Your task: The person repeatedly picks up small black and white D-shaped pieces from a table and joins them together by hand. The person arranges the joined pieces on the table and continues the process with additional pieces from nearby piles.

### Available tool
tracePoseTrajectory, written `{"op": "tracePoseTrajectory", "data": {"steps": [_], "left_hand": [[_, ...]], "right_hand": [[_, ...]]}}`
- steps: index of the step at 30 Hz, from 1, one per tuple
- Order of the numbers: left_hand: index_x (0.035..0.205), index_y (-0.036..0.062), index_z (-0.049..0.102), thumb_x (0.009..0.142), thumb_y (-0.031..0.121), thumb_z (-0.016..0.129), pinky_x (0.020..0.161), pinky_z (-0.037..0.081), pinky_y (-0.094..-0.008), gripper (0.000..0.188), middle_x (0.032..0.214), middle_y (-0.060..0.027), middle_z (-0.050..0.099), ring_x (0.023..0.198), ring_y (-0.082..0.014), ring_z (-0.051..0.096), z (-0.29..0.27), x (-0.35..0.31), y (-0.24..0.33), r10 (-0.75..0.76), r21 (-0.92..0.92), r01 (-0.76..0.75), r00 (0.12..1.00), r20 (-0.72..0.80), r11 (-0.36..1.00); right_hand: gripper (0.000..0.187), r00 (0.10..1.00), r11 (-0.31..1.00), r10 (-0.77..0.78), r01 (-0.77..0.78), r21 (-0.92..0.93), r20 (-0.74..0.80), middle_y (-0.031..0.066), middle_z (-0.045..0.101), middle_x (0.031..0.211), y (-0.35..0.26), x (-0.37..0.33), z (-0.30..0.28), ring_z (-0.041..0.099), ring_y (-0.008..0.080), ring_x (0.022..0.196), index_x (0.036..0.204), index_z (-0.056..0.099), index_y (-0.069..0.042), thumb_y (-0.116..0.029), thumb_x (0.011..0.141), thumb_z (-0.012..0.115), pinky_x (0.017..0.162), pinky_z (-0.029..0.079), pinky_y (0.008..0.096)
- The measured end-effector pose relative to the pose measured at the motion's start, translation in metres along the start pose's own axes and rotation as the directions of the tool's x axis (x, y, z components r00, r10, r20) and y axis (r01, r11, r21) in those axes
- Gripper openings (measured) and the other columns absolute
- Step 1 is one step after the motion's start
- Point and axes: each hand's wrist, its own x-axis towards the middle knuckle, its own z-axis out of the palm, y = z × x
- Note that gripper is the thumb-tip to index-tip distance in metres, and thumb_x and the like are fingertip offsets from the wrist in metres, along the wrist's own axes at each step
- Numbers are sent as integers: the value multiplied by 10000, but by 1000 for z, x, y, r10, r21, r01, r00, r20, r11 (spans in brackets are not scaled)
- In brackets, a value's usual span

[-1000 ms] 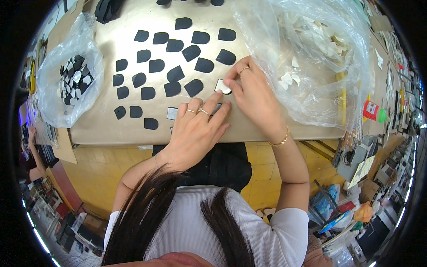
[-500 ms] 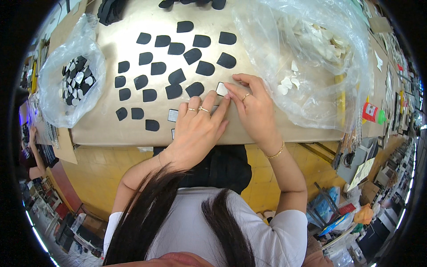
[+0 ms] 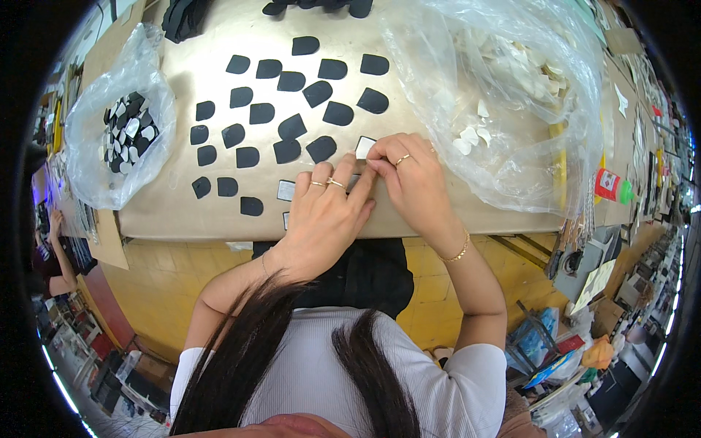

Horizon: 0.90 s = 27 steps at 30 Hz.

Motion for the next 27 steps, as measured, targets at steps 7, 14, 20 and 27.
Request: {"op": "tracePoseTrajectory", "data": {"steps": [7, 14, 20, 27], "left_hand": [[1287, 54, 643, 845, 226, 703, 838, 416, -380, 478, 1343, -140, 583, 1014, -261, 550, -7, -5, 3, -37, -12, 38, 999, 34, 999], [1342, 51, 623, 829, 303, 765, 874, 422, -400, 589, 1414, -148, 540, 1053, -279, 535, -37, -30, -1, -122, -33, 127, 986, 117, 991], [1385, 97, 598, 838, 397, 777, 905, 397, -420, 649, 1465, -123, 498, 1109, -304, 512, -34, -36, -6, -152, -31, 158, 976, 158, 987], [1404, 127, 586, 834, 449, 777, 902, 384, -417, 682, 1499, -106, 473, 1126, -308, 498, -32, -35, -7, -151, -53, 162, 974, 169, 985]], "right_hand": [[54, 981, 930, 109, -157, 333, 158, 80, 642, 1176, -14, 22, -19, 629, 187, 992, 928, 673, -19, -64, 927, 701, 863, 513, 314], [121, 923, 986, -162, 164, 23, 349, 55, 584, 1179, -19, 75, 7, 499, 272, 1154, 870, 735, -53, -173, 881, 735, 1008, 385, 416], [127, 883, 979, -124, 182, -87, 452, 30, 578, 1177, -19, 85, 13, 485, 251, 1132, 865, 754, -67, -193, 860, 736, 979, 361, 421], [129, 880, 982, -85, 155, -112, 468, 34, 576, 1177, -20, 84, 14, 478, 246, 1146, 859, 756, -61, -188, 853, 732, 988, 350, 447]]}}
